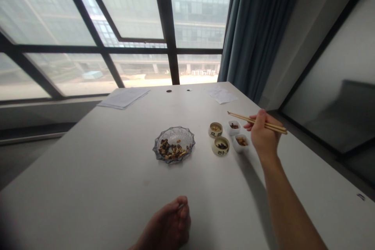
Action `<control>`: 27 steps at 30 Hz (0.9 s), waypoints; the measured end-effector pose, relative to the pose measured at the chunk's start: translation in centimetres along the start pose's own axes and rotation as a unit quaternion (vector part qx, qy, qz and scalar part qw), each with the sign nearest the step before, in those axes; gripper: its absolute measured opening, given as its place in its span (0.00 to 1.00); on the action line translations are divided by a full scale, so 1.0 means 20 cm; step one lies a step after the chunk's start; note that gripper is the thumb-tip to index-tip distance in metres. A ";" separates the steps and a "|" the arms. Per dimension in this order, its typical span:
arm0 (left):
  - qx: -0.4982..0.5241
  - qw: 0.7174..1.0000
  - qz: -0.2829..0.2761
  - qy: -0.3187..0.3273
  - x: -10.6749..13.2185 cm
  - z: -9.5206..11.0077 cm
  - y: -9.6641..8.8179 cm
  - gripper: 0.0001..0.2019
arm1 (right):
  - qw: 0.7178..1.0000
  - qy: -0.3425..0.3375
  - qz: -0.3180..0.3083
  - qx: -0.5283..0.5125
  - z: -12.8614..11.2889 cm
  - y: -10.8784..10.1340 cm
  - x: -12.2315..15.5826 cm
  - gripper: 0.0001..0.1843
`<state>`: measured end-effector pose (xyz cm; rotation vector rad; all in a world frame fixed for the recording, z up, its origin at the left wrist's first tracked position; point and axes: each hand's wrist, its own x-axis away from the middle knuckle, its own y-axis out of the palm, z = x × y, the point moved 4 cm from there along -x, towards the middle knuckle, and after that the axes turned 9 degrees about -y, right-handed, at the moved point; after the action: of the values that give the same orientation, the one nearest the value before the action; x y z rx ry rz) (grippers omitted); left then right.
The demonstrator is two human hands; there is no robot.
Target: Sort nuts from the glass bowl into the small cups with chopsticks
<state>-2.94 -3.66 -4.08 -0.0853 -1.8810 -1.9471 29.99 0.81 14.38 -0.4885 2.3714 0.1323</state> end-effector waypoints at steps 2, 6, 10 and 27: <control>-0.001 1.000 -0.002 0.000 0.00 0.00 0.00 0.10 | 0.999 0.031 -0.001 0.019 0.07 -0.04 -0.05 0.28; -0.005 1.000 -0.005 0.002 0.00 0.01 0.01 0.09 | 0.997 0.068 -0.035 -0.015 0.16 -0.04 -0.07 0.26; -0.007 1.000 -0.008 0.000 0.01 0.01 0.00 0.09 | 0.998 0.039 -0.039 -0.032 0.12 0.00 -0.06 0.26; 0.018 1.000 0.003 -0.017 0.00 0.00 0.00 0.09 | 0.878 0.099 -0.417 -0.215 -0.01 0.57 0.70 0.21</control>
<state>-2.97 -3.66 -4.10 -0.1137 -1.9339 -1.9175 15.96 6.86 4.84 -1.7573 2.0958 0.2138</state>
